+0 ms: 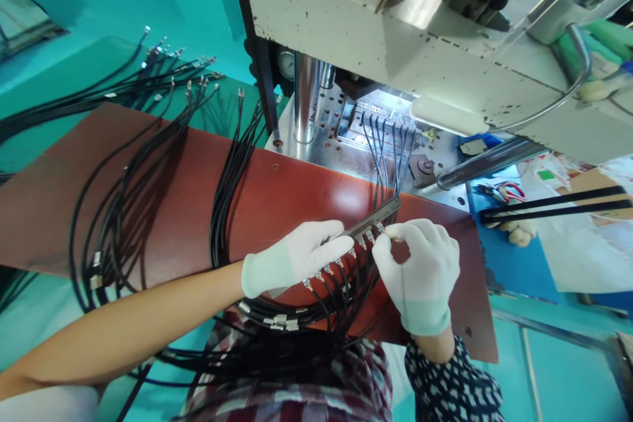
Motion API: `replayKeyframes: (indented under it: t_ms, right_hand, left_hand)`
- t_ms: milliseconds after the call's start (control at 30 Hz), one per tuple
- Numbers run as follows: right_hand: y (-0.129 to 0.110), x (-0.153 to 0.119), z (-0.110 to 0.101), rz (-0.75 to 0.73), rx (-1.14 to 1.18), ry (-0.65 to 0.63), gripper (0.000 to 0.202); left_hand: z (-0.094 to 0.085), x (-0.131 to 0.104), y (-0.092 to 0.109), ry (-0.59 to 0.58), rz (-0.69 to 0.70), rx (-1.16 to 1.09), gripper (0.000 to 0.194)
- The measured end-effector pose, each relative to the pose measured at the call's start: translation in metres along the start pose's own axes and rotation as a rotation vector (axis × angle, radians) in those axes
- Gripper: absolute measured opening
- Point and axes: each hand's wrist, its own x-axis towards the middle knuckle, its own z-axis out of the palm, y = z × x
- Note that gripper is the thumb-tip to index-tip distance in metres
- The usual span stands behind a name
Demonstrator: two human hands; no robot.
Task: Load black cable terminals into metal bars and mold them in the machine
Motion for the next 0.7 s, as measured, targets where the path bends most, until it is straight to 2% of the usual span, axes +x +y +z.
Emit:
replayKeyframes:
  t_ms: [100, 267, 333, 433, 500, 600, 700]
  right_hand:
    - [0.003, -0.001, 0.001, 0.001, 0.014, 0.008, 0.014]
    - [0.035, 0.013, -0.013, -0.061, 0.159, -0.124, 0.006]
    - [0.049, 0.024, -0.022, -0.177, 0.047, -0.125, 0.019]
    - [0.066, 0.032, -0.031, -0.487, -0.162, -0.310, 0.032]
    - [0.078, 0.027, -0.032, -0.599, -0.227, -0.436, 0.028]
    - [0.101, 0.007, -0.031, -0.578, -0.267, -0.478, 0.027]
    - [0.127, -0.019, -0.034, -0.520, -0.242, -0.503, 0.025]
  left_hand:
    - [0.001, 0.000, 0.000, -0.010, 0.000, -0.019, 0.045]
    - [0.001, 0.000, 0.004, -0.034, -0.059, 0.006, 0.049]
    - [0.000, 0.001, 0.012, -0.078, -0.094, 0.058, 0.050]
    - [0.003, 0.008, 0.030, -0.156, -0.087, 0.234, 0.050]
    - [0.011, 0.017, 0.040, -0.189, -0.024, 0.392, 0.050]
    - [0.032, 0.041, 0.048, -0.246, 0.070, 0.571, 0.050]
    - [0.056, 0.068, 0.053, -0.380, 0.114, 0.637, 0.050]
